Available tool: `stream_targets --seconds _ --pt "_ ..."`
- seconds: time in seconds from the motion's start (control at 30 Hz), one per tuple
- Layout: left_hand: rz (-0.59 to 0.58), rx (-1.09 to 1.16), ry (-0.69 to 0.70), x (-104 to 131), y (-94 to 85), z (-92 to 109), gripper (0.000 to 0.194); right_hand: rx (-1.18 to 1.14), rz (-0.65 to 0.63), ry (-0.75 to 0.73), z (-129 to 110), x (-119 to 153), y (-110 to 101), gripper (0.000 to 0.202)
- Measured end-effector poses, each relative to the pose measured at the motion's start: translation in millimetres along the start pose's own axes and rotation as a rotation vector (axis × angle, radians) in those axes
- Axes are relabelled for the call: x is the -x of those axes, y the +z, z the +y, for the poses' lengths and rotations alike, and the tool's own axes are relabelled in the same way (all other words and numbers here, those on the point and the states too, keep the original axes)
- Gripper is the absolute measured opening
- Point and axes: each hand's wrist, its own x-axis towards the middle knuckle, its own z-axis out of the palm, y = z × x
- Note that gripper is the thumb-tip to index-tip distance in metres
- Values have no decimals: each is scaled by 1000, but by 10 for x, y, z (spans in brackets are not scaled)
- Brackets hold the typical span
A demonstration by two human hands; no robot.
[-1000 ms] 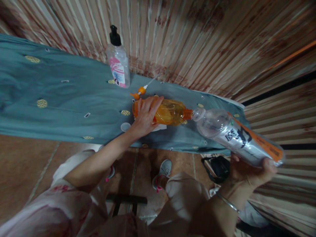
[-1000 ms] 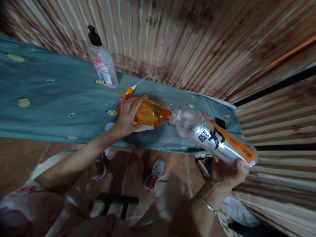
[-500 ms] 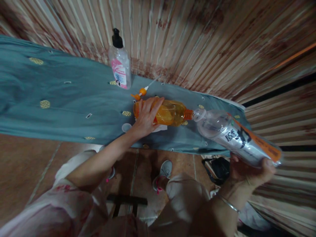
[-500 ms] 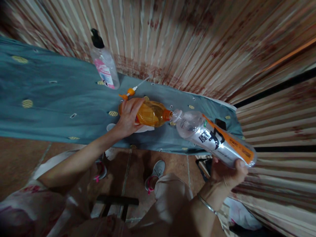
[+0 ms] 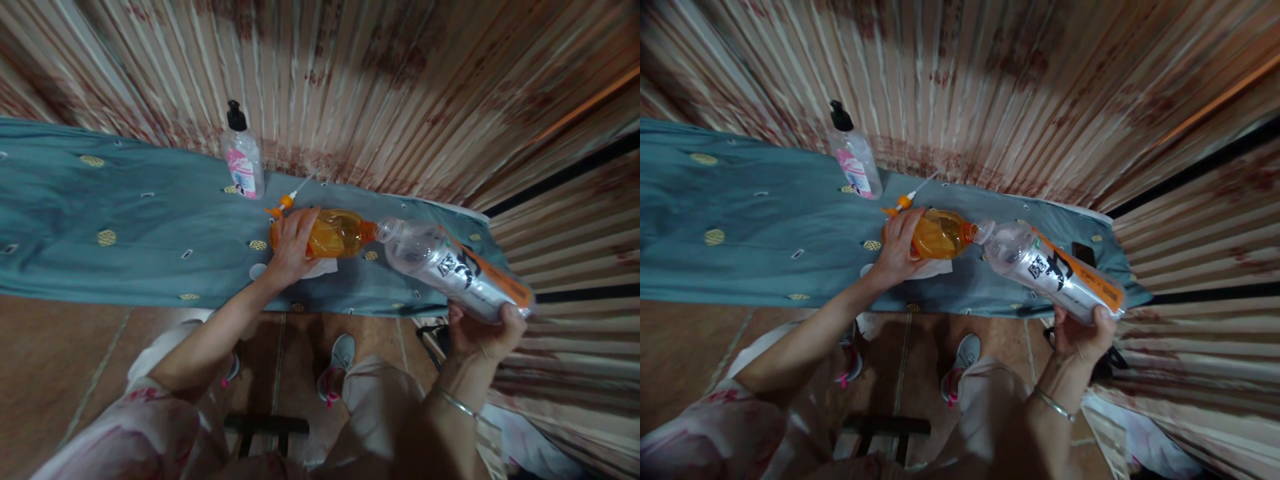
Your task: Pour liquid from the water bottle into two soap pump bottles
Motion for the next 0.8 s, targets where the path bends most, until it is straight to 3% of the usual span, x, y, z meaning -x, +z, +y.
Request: stream_targets --seconds 0.33,0.8 --pt "65 41 29 1 -4 -134 102 -74 -73 70 196 56 158 42" --pt "93 187 -41 34 -117 -255 107 -176 -183 230 510 220 559 38"
